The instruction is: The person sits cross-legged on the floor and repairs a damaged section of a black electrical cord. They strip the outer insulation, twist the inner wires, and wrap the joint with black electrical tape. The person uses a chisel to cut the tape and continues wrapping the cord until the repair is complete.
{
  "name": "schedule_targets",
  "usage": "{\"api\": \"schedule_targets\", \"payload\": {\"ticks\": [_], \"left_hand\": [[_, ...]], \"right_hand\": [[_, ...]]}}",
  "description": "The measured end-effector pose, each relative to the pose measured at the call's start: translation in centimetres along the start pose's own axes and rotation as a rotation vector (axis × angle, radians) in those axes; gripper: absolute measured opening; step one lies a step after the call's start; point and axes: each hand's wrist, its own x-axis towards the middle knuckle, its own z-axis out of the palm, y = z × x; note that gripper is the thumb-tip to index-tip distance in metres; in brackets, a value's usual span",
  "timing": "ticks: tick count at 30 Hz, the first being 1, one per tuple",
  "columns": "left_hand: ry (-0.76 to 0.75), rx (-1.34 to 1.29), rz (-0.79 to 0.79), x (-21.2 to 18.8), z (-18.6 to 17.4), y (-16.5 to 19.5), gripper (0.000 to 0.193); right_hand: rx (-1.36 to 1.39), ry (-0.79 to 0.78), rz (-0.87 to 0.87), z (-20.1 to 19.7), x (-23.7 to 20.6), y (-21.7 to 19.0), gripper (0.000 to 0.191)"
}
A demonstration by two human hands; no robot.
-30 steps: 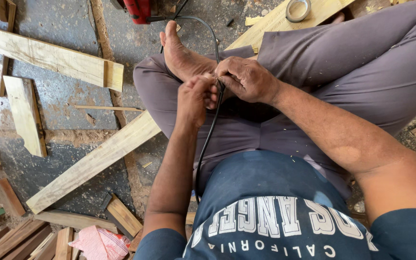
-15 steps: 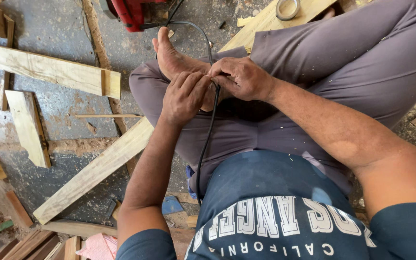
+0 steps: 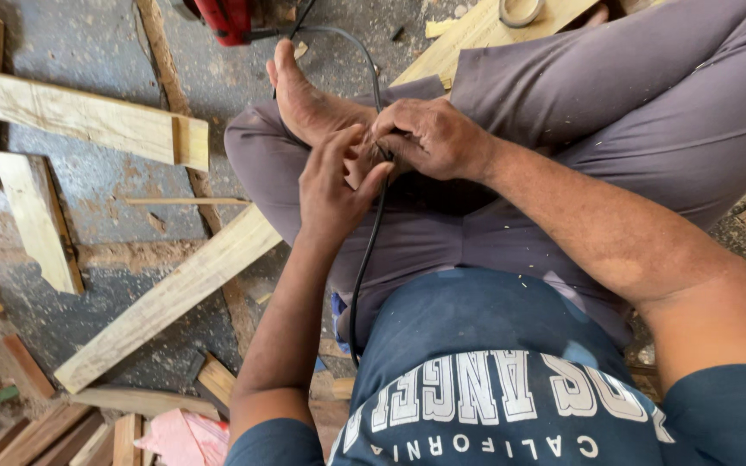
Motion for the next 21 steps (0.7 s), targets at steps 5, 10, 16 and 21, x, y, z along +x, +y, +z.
{"api": "schedule_targets", "payload": {"ticks": [5, 10, 16, 21], "left_hand": [[0.037, 0.133, 0.143, 0.2, 0.9, -0.2, 0.027], [-0.030, 0.241, 0.144, -0.2, 1.4, -0.9, 0.014], [-0.228, -0.844, -0.881, -0.8, 1.0, -0.5, 0.019], [-0.049, -0.312, -0.536, 0.1, -1.4, 0.1, 0.023]], "right_hand": [[-0.080, 0.012, 0.010, 0.2, 0.1, 0.1, 0.009], [-0.078, 0.021, -0.017, 0.1, -0.1, 0.2, 0.011], [-0.114, -0.035, -0.124, 0.4, -0.2, -0.1, 0.011], [-0.052, -0.049, -0.015, 0.1, -0.2, 0.1, 0.010]]}}
